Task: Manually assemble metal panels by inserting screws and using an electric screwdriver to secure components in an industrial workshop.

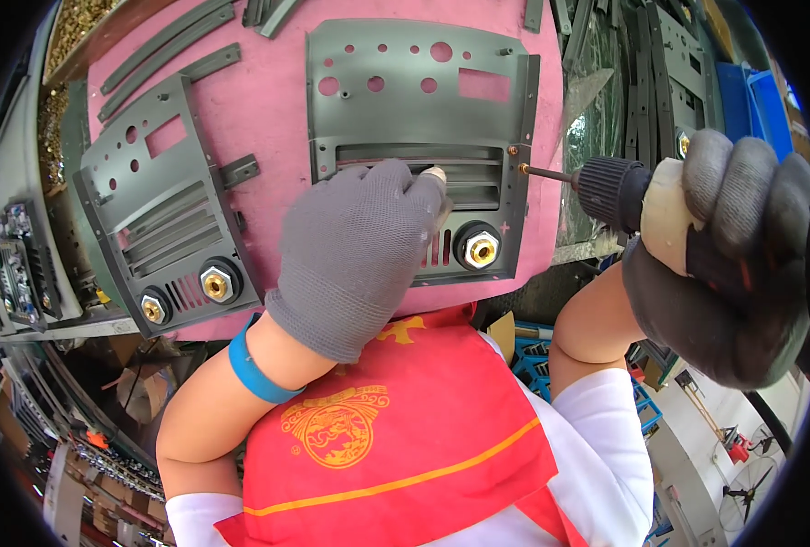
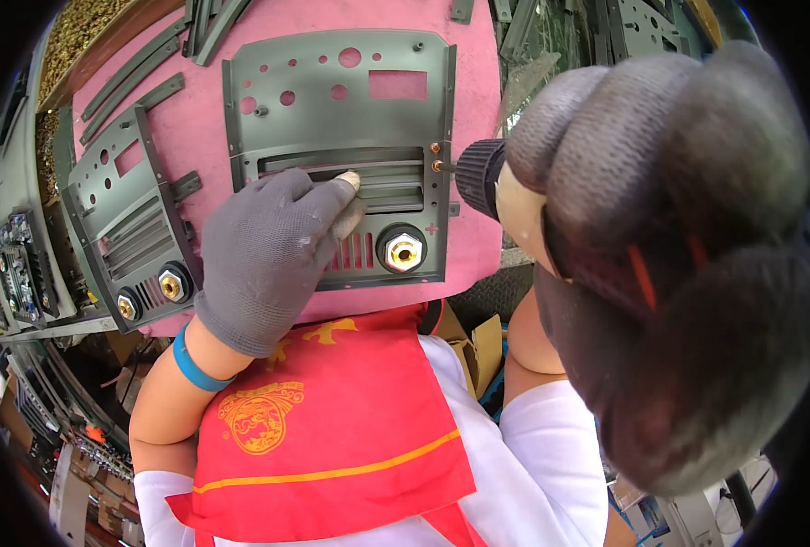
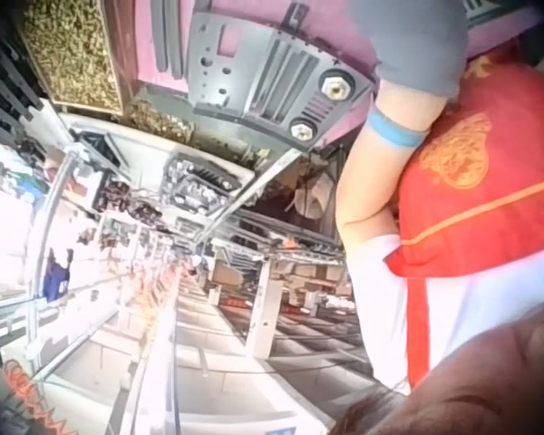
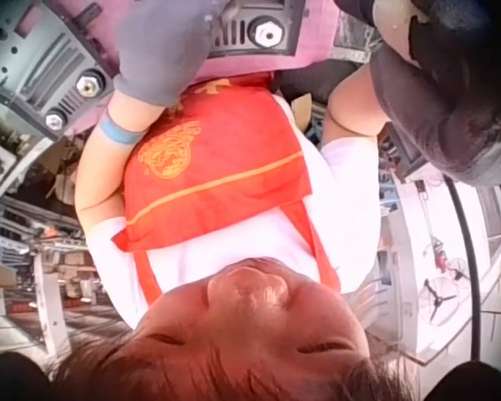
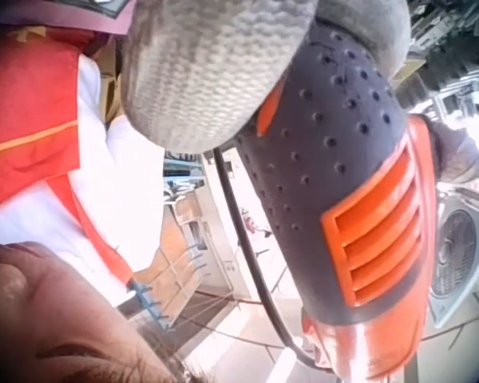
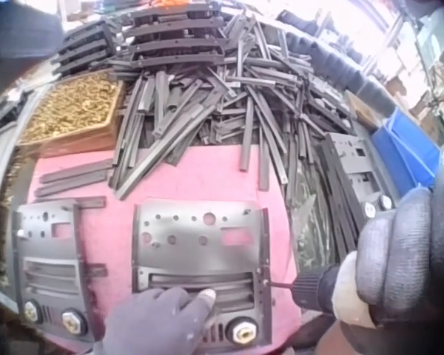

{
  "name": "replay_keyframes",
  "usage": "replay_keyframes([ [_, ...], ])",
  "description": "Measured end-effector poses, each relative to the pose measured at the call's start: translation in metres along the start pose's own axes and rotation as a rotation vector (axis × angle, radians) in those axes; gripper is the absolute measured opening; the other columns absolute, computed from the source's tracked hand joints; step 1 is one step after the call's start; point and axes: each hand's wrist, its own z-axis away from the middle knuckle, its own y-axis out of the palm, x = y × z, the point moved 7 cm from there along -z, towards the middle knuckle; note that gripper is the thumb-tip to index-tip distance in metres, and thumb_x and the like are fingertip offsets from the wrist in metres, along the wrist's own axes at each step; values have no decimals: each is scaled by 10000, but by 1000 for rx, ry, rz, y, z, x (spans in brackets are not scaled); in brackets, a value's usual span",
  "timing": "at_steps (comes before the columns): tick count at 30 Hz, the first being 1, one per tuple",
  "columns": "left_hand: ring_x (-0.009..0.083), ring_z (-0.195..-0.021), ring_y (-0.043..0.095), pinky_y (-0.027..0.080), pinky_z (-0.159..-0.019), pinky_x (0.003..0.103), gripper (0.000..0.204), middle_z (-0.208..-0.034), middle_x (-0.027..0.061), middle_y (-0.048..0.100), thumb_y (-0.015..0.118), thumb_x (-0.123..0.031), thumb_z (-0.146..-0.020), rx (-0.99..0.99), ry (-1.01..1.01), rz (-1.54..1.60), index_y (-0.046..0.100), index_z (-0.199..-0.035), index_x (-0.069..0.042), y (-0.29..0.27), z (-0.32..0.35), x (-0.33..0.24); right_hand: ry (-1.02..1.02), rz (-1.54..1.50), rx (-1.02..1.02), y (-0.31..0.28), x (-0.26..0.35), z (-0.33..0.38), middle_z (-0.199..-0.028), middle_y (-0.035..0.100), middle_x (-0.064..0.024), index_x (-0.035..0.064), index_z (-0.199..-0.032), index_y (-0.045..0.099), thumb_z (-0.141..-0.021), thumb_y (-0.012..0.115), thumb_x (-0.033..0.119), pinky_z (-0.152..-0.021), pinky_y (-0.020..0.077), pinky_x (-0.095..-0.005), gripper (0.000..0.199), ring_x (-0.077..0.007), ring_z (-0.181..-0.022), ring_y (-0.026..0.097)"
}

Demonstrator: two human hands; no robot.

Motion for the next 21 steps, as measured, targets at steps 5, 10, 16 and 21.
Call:
replay_keyframes([
  [5, 239, -613, 548, 428, -502, 351, 276, -678, 48, 499, 735, -268, -799, 53, 23, -1, 687, -1035, -133, -7, -2, -12, 10, 22, -31, -7, -11, 7, -800, 424, -18, 90, -916, 447, -879, 631, 281, -682, 324, -263, 268, -122, -690, 359],
  [10, 177, -618, 518, 415, -489, 316, 259, -696, 12, 458, 682, -171, -754, 220, 235, 8, 664, -998, -86, -2, 38, -26, 15, 38, -55, -31, -15, 19, -797, 409, -17, 82, -906, 444, -880, 612, 269, -680, 314, -272, 252, -123, -693, 347],
  [16, 153, -596, 498, 379, -453, 290, 339, -685, -2, 445, 678, -109, -690, 146, 327, 33, 693, -1026, -64, 5, 40, -35, 9, 56, -54, -42, -17, 23, -793, 391, -16, 74, -894, 442, -881, 589, 255, -678, 301, -282, 233, -126, -696, 334],
  [21, 155, -607, 508, 393, -468, 298, 373, -699, -2, 464, 675, -103, -689, 165, 333, 65, 675, -1060, -62, 8, 39, -36, -4, 74, -45, -41, -20, 21, -789, 376, -15, 66, -884, 439, -882, 570, 243, -675, 291, -291, 219, -128, -698, 322],
])
